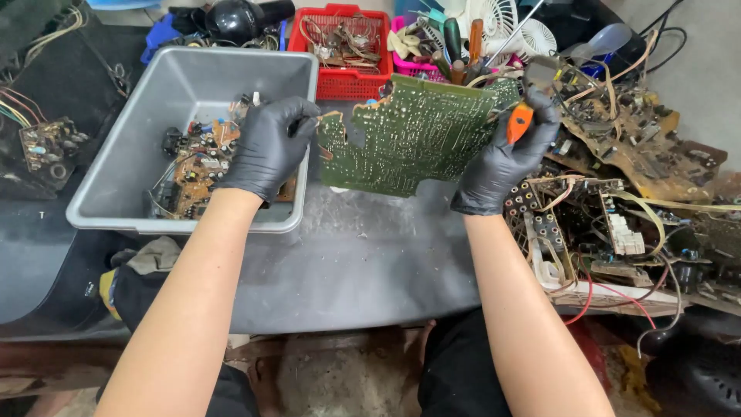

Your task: Cleaning and inspecting a circuit board using a brush and a small tool at a repair bench.

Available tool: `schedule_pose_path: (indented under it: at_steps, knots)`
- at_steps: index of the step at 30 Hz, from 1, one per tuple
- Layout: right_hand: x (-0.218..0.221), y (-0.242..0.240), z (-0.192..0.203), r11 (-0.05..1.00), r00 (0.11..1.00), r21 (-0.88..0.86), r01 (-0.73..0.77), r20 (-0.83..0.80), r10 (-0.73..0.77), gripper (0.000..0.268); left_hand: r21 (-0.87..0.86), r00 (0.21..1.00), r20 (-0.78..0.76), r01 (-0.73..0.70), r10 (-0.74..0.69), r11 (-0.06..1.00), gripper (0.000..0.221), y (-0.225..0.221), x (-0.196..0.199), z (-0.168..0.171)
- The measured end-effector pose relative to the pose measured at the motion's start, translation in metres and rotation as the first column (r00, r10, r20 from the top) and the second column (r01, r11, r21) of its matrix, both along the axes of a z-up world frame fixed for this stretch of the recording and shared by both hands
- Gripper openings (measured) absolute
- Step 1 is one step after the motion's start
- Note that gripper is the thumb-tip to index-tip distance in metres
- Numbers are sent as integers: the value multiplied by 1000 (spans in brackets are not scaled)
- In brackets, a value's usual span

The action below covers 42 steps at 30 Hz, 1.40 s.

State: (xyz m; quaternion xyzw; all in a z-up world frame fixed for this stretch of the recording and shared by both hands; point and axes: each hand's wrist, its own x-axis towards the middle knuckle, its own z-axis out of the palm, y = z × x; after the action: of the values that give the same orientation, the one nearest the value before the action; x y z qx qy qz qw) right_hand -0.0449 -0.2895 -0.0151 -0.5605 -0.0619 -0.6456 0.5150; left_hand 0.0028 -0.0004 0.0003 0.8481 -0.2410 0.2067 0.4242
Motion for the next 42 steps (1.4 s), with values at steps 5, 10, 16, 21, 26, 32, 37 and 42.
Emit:
schedule_pose_path:
  at_steps: [5,10,16,21,26,32,37,42]
  knots:
    - [2,11,0,1000,1000,29,3,-9,-2,17,-25,997,-64,47,-48,999,16,-1,18,-22]
    - [2,-4,-2,1000,1000,7,-8,21,8,22,-42,998,-12,64,-65,997,15,-3,8,-2]
    - [-5,5,10,999,999,24,-44,-23,44,17,31,989,-83,121,-118,992,12,-4,25,-10]
    - [-24,17,25,990,992,-132,-50,106,65,17,-56,943,-234,229,-235,972,17,-3,28,-1]
    - [-36,22,36,972,991,-235,-2,132,34,22,101,979,-68,196,-190,975,11,-10,53,-7]
    - [-35,19,15,901,978,-423,-94,131,164,31,252,976,44,197,-215,948,14,-26,90,-41]
    - [-35,8,-1,871,974,-481,-101,131,186,49,318,970,48,213,-240,924,10,-20,72,-24]
    - [-54,12,0,838,967,-517,-173,73,245,41,476,985,-87,174,-151,862,21,-6,72,-19]
